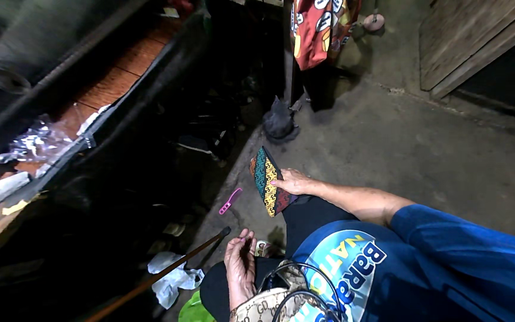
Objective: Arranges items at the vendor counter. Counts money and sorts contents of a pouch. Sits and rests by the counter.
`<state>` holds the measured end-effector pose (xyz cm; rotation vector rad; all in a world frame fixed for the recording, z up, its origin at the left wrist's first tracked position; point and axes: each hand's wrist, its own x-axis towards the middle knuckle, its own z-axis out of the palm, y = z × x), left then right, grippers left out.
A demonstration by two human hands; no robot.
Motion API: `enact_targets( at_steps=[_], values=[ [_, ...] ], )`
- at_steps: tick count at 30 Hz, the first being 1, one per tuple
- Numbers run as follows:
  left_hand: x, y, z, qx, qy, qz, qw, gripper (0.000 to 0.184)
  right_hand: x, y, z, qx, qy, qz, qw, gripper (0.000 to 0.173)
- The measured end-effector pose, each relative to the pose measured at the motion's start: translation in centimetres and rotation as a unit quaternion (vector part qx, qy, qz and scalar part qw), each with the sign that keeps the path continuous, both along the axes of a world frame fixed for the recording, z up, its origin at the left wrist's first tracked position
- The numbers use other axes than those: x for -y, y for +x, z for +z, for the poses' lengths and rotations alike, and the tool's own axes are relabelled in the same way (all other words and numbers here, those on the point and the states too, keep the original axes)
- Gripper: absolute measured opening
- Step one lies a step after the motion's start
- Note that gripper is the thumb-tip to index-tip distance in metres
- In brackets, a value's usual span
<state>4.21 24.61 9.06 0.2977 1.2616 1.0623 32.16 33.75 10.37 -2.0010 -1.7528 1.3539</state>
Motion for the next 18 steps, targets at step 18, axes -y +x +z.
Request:
enact_targets(
  at_steps=[18],
  values=[
    [-0.02, 0.02, 0.03, -0.003, -0.006, 0.002, 1.000, 0.015, 0.01, 0.01, -0.06, 0.003, 0.002, -0.004, 1.000, 0.063]
  ],
)
